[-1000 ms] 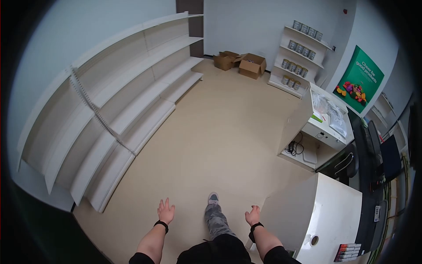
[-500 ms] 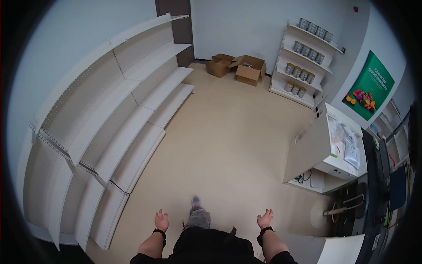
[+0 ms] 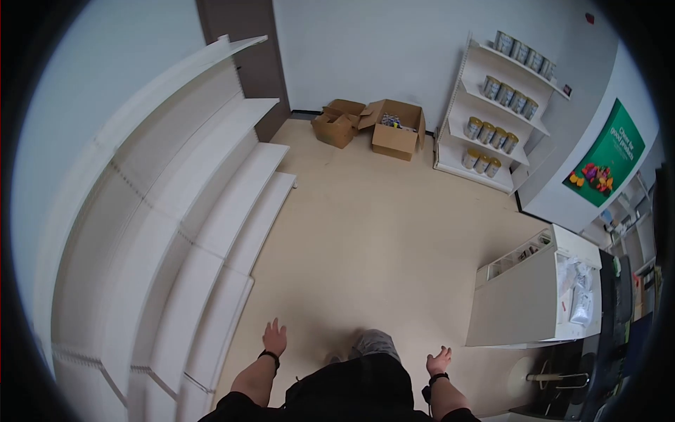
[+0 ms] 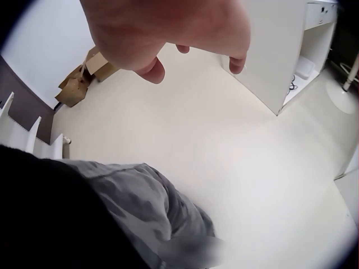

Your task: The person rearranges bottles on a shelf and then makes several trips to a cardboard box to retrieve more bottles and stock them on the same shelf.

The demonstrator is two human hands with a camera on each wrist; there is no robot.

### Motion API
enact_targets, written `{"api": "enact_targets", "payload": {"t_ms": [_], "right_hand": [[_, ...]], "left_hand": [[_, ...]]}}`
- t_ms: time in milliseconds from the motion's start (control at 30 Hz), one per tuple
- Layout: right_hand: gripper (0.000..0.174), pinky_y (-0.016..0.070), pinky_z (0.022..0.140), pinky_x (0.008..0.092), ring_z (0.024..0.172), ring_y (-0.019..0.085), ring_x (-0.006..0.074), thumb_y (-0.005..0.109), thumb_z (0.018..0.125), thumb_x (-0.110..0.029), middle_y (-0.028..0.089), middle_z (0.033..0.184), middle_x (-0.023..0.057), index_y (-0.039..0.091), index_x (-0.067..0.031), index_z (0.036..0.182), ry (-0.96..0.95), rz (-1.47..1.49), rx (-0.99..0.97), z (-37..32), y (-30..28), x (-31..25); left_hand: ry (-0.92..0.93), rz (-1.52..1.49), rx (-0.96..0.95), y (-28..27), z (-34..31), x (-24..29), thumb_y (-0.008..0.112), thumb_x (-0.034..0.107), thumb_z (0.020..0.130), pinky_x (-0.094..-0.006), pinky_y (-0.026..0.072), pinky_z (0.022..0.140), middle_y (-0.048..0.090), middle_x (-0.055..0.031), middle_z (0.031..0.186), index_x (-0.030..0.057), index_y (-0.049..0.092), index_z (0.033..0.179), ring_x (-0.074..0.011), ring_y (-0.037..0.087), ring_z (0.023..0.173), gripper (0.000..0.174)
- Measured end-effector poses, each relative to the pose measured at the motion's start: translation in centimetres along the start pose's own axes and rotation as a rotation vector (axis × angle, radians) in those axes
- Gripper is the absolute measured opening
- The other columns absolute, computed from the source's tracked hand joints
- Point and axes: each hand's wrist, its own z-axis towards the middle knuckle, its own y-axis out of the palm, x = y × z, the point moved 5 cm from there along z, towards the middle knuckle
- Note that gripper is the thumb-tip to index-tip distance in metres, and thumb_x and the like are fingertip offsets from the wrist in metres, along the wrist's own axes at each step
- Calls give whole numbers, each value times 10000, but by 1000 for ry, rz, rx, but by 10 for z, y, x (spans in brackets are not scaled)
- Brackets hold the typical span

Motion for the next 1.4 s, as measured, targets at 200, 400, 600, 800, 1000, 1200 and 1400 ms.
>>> {"api": "enact_targets", "payload": {"t_ms": [200, 400, 600, 800, 1000, 1200, 1400], "right_hand": [[713, 303, 1088, 519, 1331, 240, 446, 640, 722, -142, 214, 1479, 222, 335, -52, 1360, 256, 41, -84, 126, 46, -68], [689, 271, 1097, 526, 1321, 261, 471, 657, 735, -160, 235, 1454, 287, 362, 10, 1335, 145, 69, -11, 306, 36, -226], [689, 295, 1082, 506, 1291, 318, 441, 667, 755, -146, 292, 1437, 258, 346, -30, 1354, -178, 125, 27, 525, -4, -466], [665, 435, 969, 466, 1104, 532, 417, 660, 796, -187, 508, 1255, 261, 341, -44, 1362, -12, 473, -92, 659, -1, -607], [688, 467, 913, 469, 1063, 569, 406, 679, 786, -253, 575, 1146, 269, 352, -85, 1367, 226, 177, -247, 744, 19, -615], [633, 490, 847, 474, 1005, 596, 412, 666, 802, -239, 611, 1086, 269, 373, -64, 1335, 136, 265, -169, 900, 5, -713], [585, 479, 852, 434, 1011, 589, 358, 650, 811, -171, 596, 1096, 217, 405, -73, 1334, -101, 379, -214, 1133, 31, -914]], "left_hand": [[282, -295, -94, 0, 230, 188, 483, 334, 934, -475, 303, 1089, 354, -276, 1430, 88, 314, 1445, -412, 335, 1340, 591], [244, -234, 10, -20, 388, 303, 502, 296, 934, -456, 301, 1096, 302, -296, 1448, 73, 242, 1463, -416, 303, 1353, 630], [108, -186, 3, -23, 524, 325, 490, 334, 954, -455, 322, 1084, 399, -247, 1399, 62, 350, 1418, -392, 370, 1310, 556], [-224, 86, -332, -10, 684, 365, 500, 367, 939, -440, 305, 1103, 377, -263, 1421, 17, 325, 1423, -372, 349, 1337, 623], [57, -85, -340, 9, 902, 573, 506, 352, 918, -432, 355, 1066, 489, -283, 1318, 25, 384, 1389, -397, 454, 1252, 586], [406, -229, -477, 58, 1066, 842, 499, 342, 930, -389, 354, 1056, 491, -208, 1361, 59, 420, 1380, -347, 449, 1278, 538], [394, -302, -549, 125, 1193, 1000, 509, 308, 934, -381, 363, 1044, 491, -197, 1361, 74, 422, 1385, -335, 457, 1271, 516]]}}
